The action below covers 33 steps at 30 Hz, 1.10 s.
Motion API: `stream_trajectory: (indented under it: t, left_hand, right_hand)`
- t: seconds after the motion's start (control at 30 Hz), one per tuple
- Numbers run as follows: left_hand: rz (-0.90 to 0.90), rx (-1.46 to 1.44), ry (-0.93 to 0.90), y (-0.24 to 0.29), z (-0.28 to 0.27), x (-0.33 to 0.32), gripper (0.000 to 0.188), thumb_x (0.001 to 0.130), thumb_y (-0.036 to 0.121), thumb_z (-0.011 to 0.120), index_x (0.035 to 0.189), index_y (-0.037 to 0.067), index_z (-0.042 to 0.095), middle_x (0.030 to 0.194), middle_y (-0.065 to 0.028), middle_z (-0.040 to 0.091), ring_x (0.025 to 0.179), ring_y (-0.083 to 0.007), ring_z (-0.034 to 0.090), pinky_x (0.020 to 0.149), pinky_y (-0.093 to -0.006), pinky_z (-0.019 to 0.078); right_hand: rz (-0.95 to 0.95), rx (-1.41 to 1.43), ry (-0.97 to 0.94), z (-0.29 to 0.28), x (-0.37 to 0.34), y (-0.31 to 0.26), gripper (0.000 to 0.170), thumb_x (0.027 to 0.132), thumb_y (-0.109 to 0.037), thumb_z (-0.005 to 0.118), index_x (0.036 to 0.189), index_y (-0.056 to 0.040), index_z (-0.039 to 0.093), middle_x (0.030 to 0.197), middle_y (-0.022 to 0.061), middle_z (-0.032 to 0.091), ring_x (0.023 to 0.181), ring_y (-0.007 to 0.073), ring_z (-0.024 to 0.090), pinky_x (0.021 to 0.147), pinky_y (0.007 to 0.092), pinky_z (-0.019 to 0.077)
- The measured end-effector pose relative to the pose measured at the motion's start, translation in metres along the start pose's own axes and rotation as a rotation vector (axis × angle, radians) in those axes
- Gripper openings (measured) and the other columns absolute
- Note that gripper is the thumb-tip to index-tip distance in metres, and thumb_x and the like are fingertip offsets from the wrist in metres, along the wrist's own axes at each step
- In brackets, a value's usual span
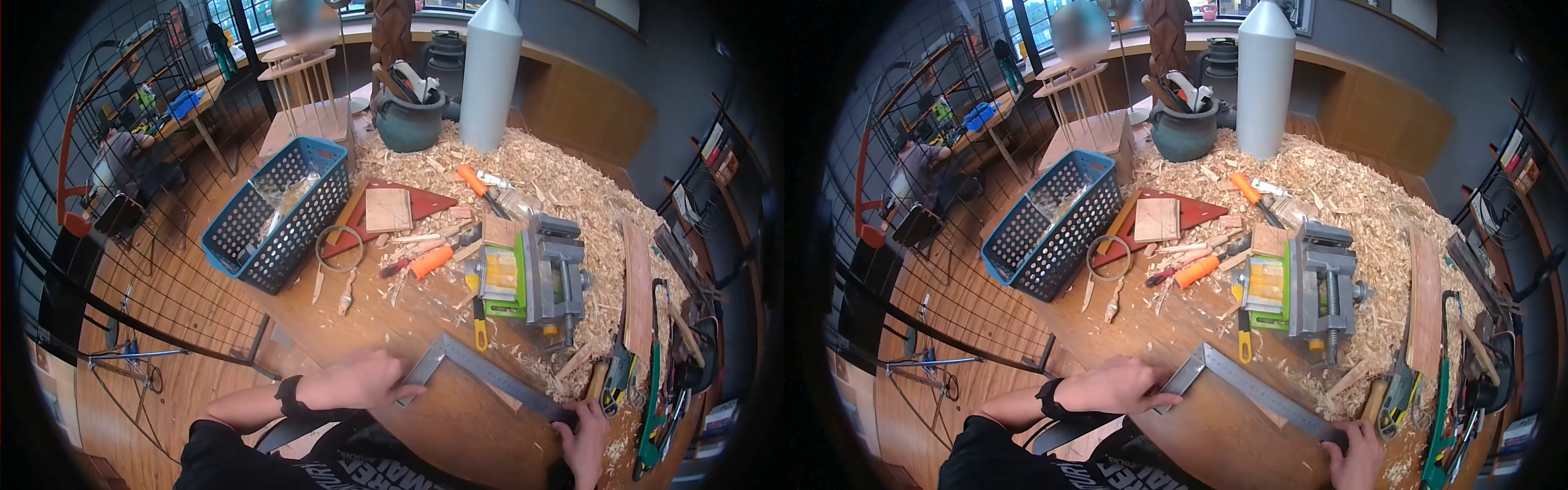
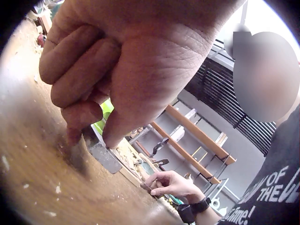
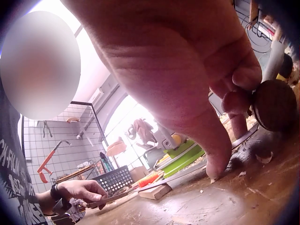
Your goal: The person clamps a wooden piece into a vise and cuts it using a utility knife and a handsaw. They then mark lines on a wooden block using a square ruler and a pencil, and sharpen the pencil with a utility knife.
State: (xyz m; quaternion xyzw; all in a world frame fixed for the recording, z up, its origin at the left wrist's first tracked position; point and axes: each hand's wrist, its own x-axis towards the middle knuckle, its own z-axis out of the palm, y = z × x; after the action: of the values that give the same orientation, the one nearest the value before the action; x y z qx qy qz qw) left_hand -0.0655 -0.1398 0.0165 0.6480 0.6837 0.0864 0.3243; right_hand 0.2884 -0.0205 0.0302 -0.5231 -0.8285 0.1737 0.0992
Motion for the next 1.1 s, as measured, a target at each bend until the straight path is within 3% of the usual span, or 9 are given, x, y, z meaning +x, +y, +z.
stream_trajectory:
  t: [0.23, 0.43, 0.53, 0.63, 0.73, 0.8, 0.83, 0.9, 1.1]
  left_hand:
    - [-0.004, 0.053, -0.049, 0.002, -0.004, 0.004, 0.048, 0.094, 0.051, 0.059, 0.096, 0.003, 0.067, 0.074, -0.0205, 0.066, 0.071, -0.0408, 0.065, 0.064, -0.0473, 0.052]
    - [-0.042, 0.102, -0.079, -0.004, -0.015, 0.005, 0.05, 0.094, 0.052, 0.059, 0.095, 0.003, 0.067, 0.073, -0.0208, 0.065, 0.071, -0.0409, 0.065, 0.065, -0.048, 0.0516]
    - [-0.069, 0.079, 0.042, -0.004, -0.034, 0.009, 0.051, 0.093, 0.053, 0.061, 0.1, 0.003, 0.067, 0.074, -0.0209, 0.065, 0.072, -0.0381, 0.066, 0.067, -0.0457, 0.0525]
    - [0.015, -0.302, 0.196, -0.038, -0.044, 0.029, 0.044, 0.095, 0.044, 0.063, 0.112, 0.004, 0.067, 0.09, -0.0091, 0.071, 0.069, -0.0189, 0.066, 0.063, -0.0353, 0.0525]
    - [-0.069, -0.608, 0.213, -0.052, -0.071, 0.045, 0.038, 0.098, 0.038, 0.062, 0.114, 0.004, 0.067, 0.088, -0.0015, 0.068, 0.065, -0.009, 0.061, 0.056, -0.0249, 0.0479]
    - [-0.264, -0.81, 0.28, -0.068, -0.083, 0.056, 0.036, 0.099, 0.035, 0.061, 0.115, 0.004, 0.066, 0.083, 0.0019, 0.065, 0.061, -0.0032, 0.056, 0.051, -0.0174, 0.0409]
    - [-0.232, -0.921, 0.331, -0.078, -0.085, 0.063, 0.035, 0.099, 0.032, 0.062, 0.114, 0.001, 0.065, 0.081, 0.0032, 0.063, 0.059, -0.002, 0.054, 0.049, -0.0167, 0.0378]
    - [-0.25, -1.081, 0.419, -0.089, -0.089, 0.069, 0.036, 0.099, 0.029, 0.058, 0.117, -0.002, 0.061, 0.104, -0.0083, 0.067, 0.06, -0.0048, 0.054, 0.05, -0.0168, 0.0409]
    - [-0.23, -1.656, 0.546, -0.118, -0.088, 0.085, 0.032, 0.103, 0.025, 0.048, 0.115, -0.003, 0.058, 0.108, -0.0129, 0.064, 0.061, -0.0062, 0.05, 0.049, -0.0179, 0.0413]
  right_hand:
    - [-0.004, -0.003, 0.012, 0.001, 0.001, 0.0, 0.034, 0.063, -0.005, 0.081, 0.094, -0.0007, 0.068, 0.092, 0.0139, 0.06, 0.087, 0.0358, 0.06, 0.076, 0.0418, 0.0454]
    - [0.012, 0.02, -0.01, -0.001, 0.002, -0.006, 0.036, 0.062, -0.003, 0.083, 0.095, -0.0011, 0.068, 0.09, 0.0125, 0.059, 0.072, 0.0304, 0.059, 0.066, 0.0382, 0.0458]
    - [0.029, 0.061, -0.026, 0.001, 0.003, -0.005, 0.036, 0.062, -0.002, 0.083, 0.095, -0.0014, 0.068, 0.089, 0.0116, 0.059, 0.068, 0.0277, 0.058, 0.063, 0.0371, 0.0453]
    - [-0.012, 0.051, 0.003, 0.004, 0.003, -0.003, 0.036, 0.063, -0.003, 0.083, 0.095, -0.0014, 0.068, 0.088, 0.0107, 0.059, 0.068, 0.0265, 0.057, 0.062, 0.0366, 0.0449]
    - [-0.031, 0.022, 0.019, 0.005, 0.003, -0.002, 0.037, 0.062, -0.003, 0.083, 0.096, -0.0015, 0.068, 0.089, 0.0099, 0.058, 0.065, 0.0258, 0.056, 0.061, 0.0359, 0.0443]
    - [-0.036, 0.007, 0.017, 0.004, 0.002, -0.002, 0.038, 0.062, -0.003, 0.084, 0.097, -0.0017, 0.068, 0.09, 0.0096, 0.058, 0.063, 0.0241, 0.054, 0.061, 0.0352, 0.0438]
    - [-0.036, 0.007, 0.014, 0.004, 0.002, -0.003, 0.038, 0.062, -0.003, 0.084, 0.097, -0.0017, 0.068, 0.09, 0.0096, 0.058, 0.063, 0.0241, 0.054, 0.061, 0.0352, 0.0438]
    - [0.029, 0.051, -0.011, 0.004, 0.001, -0.004, 0.039, 0.062, -0.003, 0.084, 0.098, -0.0023, 0.068, 0.09, 0.0092, 0.058, 0.061, 0.0226, 0.052, 0.061, 0.0348, 0.0435]
    - [0.027, 0.061, -0.007, 0.005, 0.002, -0.004, 0.039, 0.063, -0.003, 0.083, 0.099, -0.0028, 0.069, 0.09, 0.0088, 0.057, 0.06, 0.0217, 0.052, 0.06, 0.0344, 0.0433]
